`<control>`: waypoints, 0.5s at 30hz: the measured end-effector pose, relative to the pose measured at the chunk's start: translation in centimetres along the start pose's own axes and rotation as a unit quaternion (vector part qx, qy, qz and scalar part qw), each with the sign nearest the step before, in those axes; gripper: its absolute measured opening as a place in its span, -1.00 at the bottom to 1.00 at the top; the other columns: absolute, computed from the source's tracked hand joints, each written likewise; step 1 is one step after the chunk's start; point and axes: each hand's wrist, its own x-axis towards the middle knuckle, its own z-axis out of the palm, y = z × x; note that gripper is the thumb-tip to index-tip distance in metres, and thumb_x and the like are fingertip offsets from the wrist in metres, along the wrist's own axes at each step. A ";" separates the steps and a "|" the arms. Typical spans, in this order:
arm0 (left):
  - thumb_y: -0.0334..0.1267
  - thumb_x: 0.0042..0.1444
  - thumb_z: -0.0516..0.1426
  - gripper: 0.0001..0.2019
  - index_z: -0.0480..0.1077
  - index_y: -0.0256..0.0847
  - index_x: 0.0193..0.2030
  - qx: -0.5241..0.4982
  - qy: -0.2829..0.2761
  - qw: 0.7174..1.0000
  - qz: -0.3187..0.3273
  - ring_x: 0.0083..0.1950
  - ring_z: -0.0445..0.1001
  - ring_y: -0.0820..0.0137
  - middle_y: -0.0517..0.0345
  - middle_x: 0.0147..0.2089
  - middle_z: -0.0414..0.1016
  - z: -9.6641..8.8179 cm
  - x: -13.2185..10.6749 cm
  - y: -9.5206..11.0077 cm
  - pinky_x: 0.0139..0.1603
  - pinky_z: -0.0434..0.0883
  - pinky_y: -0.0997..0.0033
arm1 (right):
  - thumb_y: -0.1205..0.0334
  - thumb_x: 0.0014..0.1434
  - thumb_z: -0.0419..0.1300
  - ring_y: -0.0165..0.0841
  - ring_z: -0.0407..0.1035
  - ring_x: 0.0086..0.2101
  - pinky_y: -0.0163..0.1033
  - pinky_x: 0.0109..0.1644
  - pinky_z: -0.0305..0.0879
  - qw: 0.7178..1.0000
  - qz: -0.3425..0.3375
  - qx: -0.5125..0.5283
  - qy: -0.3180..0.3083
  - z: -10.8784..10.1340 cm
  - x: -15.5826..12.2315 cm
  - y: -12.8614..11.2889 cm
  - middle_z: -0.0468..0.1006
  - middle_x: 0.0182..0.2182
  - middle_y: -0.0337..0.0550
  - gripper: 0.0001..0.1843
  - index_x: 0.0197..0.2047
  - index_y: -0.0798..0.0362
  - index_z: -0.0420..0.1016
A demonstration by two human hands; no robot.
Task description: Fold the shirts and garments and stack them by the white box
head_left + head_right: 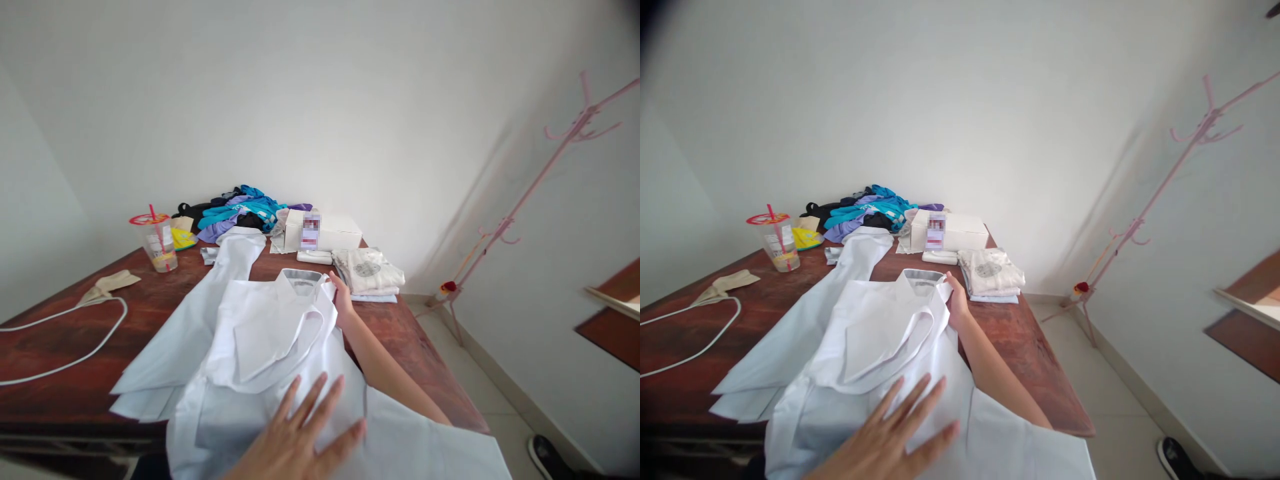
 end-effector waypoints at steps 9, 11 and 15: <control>-0.29 0.32 0.02 -0.72 0.49 -0.10 0.06 -0.071 0.150 0.986 -0.030 0.25 0.46 0.04 -0.04 0.13 0.58 5.3 3.5 -1.5 0.31 0.35 -0.08 | -0.01 0.02 0.36 -0.26 0.40 -0.52 -0.21 -0.42 0.33 0.999 0.022 -0.005 0.043 0.8 -0.7 -0.2 0.38 -0.70 -0.29 -0.63 -0.56 -0.05 0.29; -0.32 0.31 -0.02 -0.76 0.48 -0.16 -0.08 -0.139 0.230 0.961 -0.061 -0.04 0.60 0.19 0.02 -0.14 0.63 3.8 2.9 -1.4 0.06 0.52 0.19 | -0.03 0.02 0.35 -0.27 0.39 -0.53 -0.20 -0.41 0.33 0.999 0.018 -0.024 0.043 0.8 -0.7 -0.3 0.38 -0.69 -0.30 -0.63 -0.55 -0.05 0.29; -0.20 0.33 -0.01 -0.74 0.46 -0.19 -0.02 -0.205 0.391 0.877 -0.187 -0.19 0.61 0.26 0.05 -0.16 0.63 -1.4 -1.0 -2.9 -0.23 0.54 0.38 | -0.09 0.03 0.33 -0.33 0.32 -0.60 -0.21 -0.44 0.31 0.997 -0.003 -0.062 0.049 0.6 -0.5 -0.2 0.35 -0.69 -0.34 -0.58 -0.54 -0.06 0.23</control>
